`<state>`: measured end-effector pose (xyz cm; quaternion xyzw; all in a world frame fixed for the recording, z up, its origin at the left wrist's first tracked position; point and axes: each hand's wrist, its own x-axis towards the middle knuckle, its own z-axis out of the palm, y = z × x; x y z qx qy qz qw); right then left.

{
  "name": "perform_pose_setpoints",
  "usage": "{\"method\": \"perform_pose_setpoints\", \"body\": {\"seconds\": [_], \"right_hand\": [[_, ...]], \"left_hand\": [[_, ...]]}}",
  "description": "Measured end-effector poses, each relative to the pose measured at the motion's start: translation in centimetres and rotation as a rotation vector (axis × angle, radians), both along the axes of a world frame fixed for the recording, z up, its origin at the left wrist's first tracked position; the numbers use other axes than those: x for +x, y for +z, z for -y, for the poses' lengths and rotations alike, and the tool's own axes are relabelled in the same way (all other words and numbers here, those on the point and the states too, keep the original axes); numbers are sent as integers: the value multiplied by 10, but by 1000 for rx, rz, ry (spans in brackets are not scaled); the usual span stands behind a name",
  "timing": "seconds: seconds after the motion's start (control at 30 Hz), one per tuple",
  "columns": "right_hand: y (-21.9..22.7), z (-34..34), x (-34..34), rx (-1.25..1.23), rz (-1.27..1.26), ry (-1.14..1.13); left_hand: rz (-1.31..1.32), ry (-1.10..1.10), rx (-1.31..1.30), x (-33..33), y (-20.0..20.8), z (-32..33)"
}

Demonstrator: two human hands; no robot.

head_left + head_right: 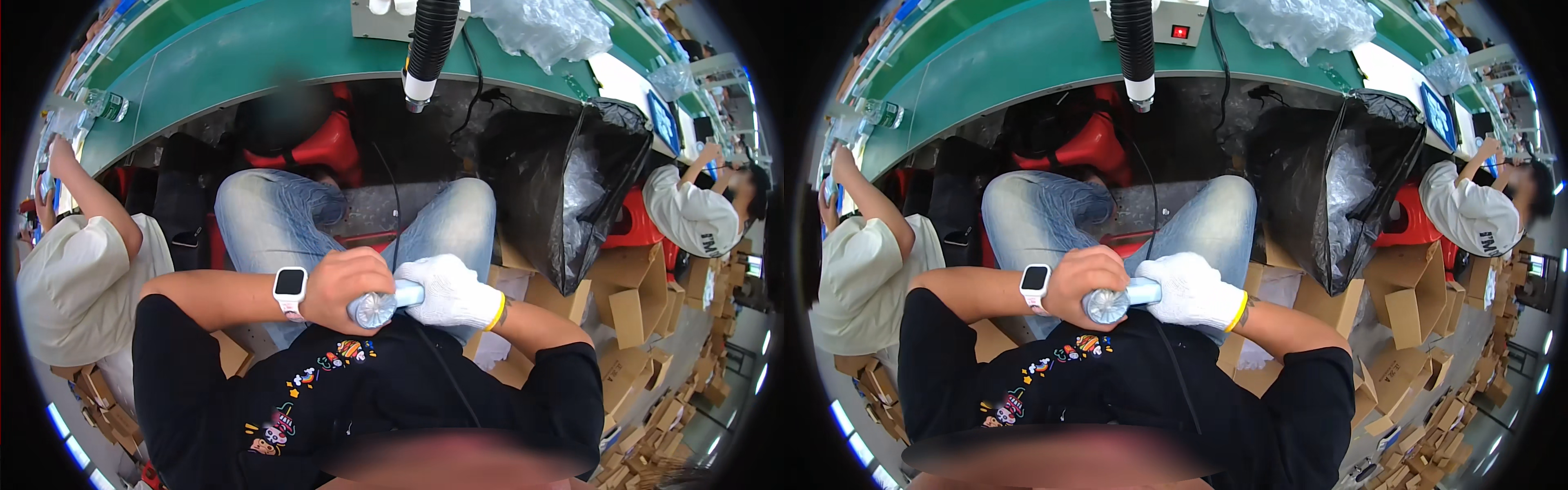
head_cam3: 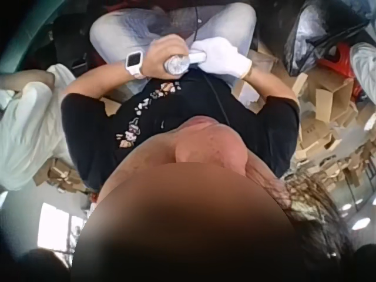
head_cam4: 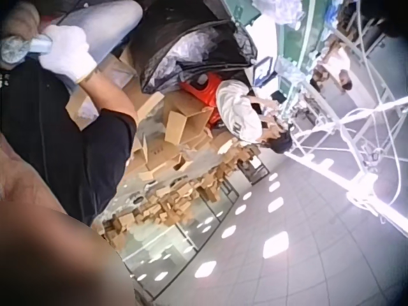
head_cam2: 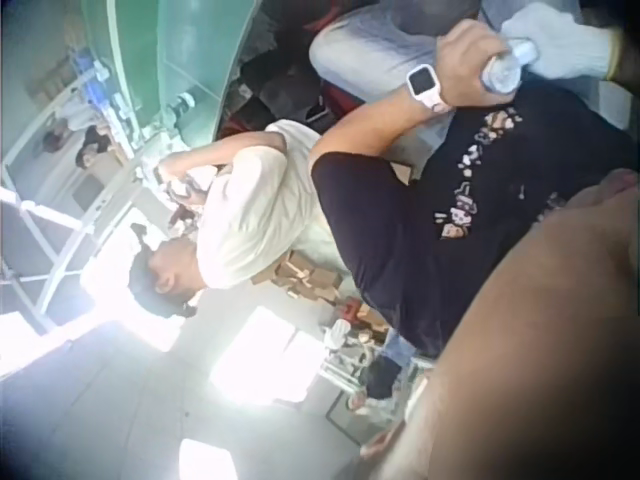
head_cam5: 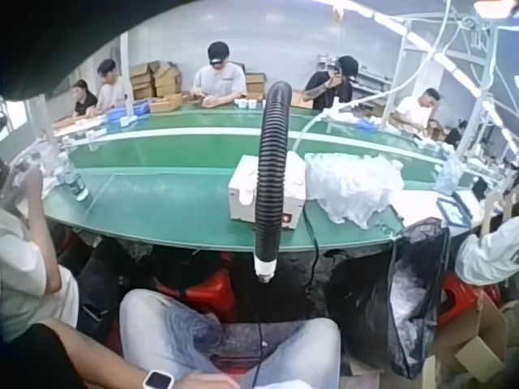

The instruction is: Manually assembling small white cylindrical electronic components and pins on an assembly line.

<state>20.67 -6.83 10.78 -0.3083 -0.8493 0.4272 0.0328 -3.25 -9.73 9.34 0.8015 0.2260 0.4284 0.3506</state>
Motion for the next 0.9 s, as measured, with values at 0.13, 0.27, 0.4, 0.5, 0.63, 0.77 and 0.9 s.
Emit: {"method": "perform_pose_setpoints", "body": {"seconds": [0.13, 0.27, 0.4, 0.5, 0.63, 0.77, 0.9], "right_hand": [[-10, -11, 7, 96, 134, -17], [-11, -33, 2, 8, 166, 9], [-13, -65, 1, -72, -304, -51], [-8, -130, 24, -321, -667, -500], [-7, -247, 73, 150, -835, -1033], [22, -300, 98, 1012, -409, -1063], [35, -326, 102, 1114, -198, -1010]], "left_hand": [[52, 78, 13, 16, -29, -2], [48, 119, -101, 15, -37, -18], [-123, 43, -357, -19, 1, -72], [351, 190, -607, -75, 8, -84], [-39, 1165, 318, -206, 10, -142], [-153, 1228, 81, -272, 3, -292], [-434, 1240, 425, -278, 11, -435]]}}
